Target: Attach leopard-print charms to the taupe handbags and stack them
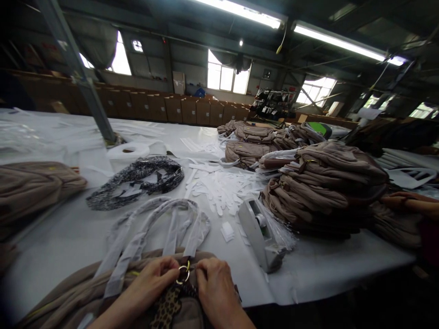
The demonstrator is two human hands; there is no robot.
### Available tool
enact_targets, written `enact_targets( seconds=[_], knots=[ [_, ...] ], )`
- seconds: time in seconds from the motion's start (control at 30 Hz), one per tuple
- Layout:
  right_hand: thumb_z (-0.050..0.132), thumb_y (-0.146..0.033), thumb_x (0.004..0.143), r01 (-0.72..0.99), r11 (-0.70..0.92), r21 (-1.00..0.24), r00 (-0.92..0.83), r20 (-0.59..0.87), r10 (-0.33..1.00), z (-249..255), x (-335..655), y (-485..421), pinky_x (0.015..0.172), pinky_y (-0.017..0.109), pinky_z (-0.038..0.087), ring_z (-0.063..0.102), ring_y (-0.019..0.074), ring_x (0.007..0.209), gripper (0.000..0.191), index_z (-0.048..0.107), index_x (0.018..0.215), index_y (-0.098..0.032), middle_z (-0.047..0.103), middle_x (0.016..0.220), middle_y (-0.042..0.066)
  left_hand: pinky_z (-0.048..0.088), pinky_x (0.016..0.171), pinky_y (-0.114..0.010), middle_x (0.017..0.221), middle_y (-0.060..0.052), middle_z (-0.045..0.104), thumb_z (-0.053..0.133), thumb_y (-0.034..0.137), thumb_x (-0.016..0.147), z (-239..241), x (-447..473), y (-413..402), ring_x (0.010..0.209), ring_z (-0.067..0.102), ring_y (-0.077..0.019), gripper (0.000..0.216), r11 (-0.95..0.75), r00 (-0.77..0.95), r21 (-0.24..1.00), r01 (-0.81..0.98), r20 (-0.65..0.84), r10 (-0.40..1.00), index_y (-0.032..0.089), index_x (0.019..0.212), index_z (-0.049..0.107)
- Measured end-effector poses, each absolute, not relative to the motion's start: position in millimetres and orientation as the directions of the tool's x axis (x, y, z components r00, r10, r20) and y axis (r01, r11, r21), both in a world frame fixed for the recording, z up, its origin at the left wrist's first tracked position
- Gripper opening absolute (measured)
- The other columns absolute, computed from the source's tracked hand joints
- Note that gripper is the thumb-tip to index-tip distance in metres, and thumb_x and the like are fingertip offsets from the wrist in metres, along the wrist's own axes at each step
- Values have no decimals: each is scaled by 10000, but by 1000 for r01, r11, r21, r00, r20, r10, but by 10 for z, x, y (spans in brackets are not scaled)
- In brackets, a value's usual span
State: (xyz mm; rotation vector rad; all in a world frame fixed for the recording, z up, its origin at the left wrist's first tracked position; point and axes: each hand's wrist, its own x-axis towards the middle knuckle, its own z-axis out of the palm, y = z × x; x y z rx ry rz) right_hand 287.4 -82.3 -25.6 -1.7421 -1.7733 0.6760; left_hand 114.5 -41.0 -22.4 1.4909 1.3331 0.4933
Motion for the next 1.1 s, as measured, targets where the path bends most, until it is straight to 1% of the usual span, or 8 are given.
enact_targets(
  seconds=[0.27, 0.47, 0.63, 0.77, 0.87, 0.97, 1.03, 1.1],
  knots=[
    [511, -168, 806, 656, -10, -754, 36, 18, 999, -146, 2797, -826, 675, 246, 409, 609, 184, 749, 237, 733, 755, -230, 664, 763, 33, 336, 574, -243, 614, 30, 495, 487, 354, 719, -212, 1120, -415, 615, 457, -148, 208, 107, 326, 886, 451, -275, 904, 160, 667, 540],
    [519, -140, 780, 600, -32, -800, 86, 24, 996, -136, 2693, -768, 646, 226, 400, 608, 171, 725, 233, 739, 743, -205, 677, 736, 34, 354, 597, -240, 646, 23, 522, 495, 345, 714, -191, 1106, -421, 653, 482, -155, 197, 103, 355, 894, 436, -276, 893, 158, 695, 554],
    [499, -134, 780, 521, -13, -853, 52, 17, 999, -147, 2666, -701, 627, 227, 403, 619, 172, 699, 240, 719, 701, -189, 685, 686, 29, 345, 566, -235, 621, 31, 516, 509, 330, 709, -197, 1105, -391, 612, 472, -143, 181, 94, 381, 901, 423, -271, 884, 155, 692, 552],
    [489, -130, 786, 484, -3, -875, 46, 21, 999, -154, 2689, -730, 676, 240, 424, 635, 188, 761, 232, 707, 727, -184, 695, 748, 42, 354, 575, -239, 624, 15, 576, 510, 285, 728, -161, 1125, -421, 624, 524, -157, 156, -32, 343, 857, 514, -171, 924, 156, 715, 596],
    [497, -123, 782, 438, -27, -898, 93, 16, 996, -182, 2688, -757, 649, 234, 430, 633, 175, 712, 184, 660, 837, -189, 682, 733, 24, 349, 567, -238, 623, 13, 605, 519, 275, 738, -128, 1144, -463, 620, 549, -162, 146, -96, 323, 826, 556, -108, 940, 165, 745, 614],
    [501, -121, 787, 426, -11, -905, 118, 43, 992, -209, 2682, -772, 643, 231, 430, 625, 170, 706, 159, 604, 885, -193, 663, 728, 12, 349, 572, -239, 633, 7, 619, 491, 312, 793, -111, 1154, -472, 631, 562, -167, 196, -129, 340, 822, 555, -83, 937, 171, 731, 613],
    [480, -131, 814, 435, 31, -900, 88, 77, 993, -212, 2686, -776, 673, 235, 433, 624, 173, 750, 159, 613, 873, -196, 667, 771, 21, 350, 587, -238, 639, 7, 612, 446, 309, 837, -102, 1161, -457, 641, 560, -164, 233, -169, 355, 823, 542, -42, 934, 178, 708, 590],
    [479, -147, 831, 446, 86, -891, 36, 113, 993, -197, 2692, -775, 711, 242, 436, 618, 176, 797, 189, 641, 910, -202, 670, 835, 28, 348, 595, -235, 638, 14, 589, 421, 302, 862, -83, 1173, -441, 640, 547, -157, 242, -197, 362, 832, 519, -6, 932, 186, 699, 557]
  ],
)
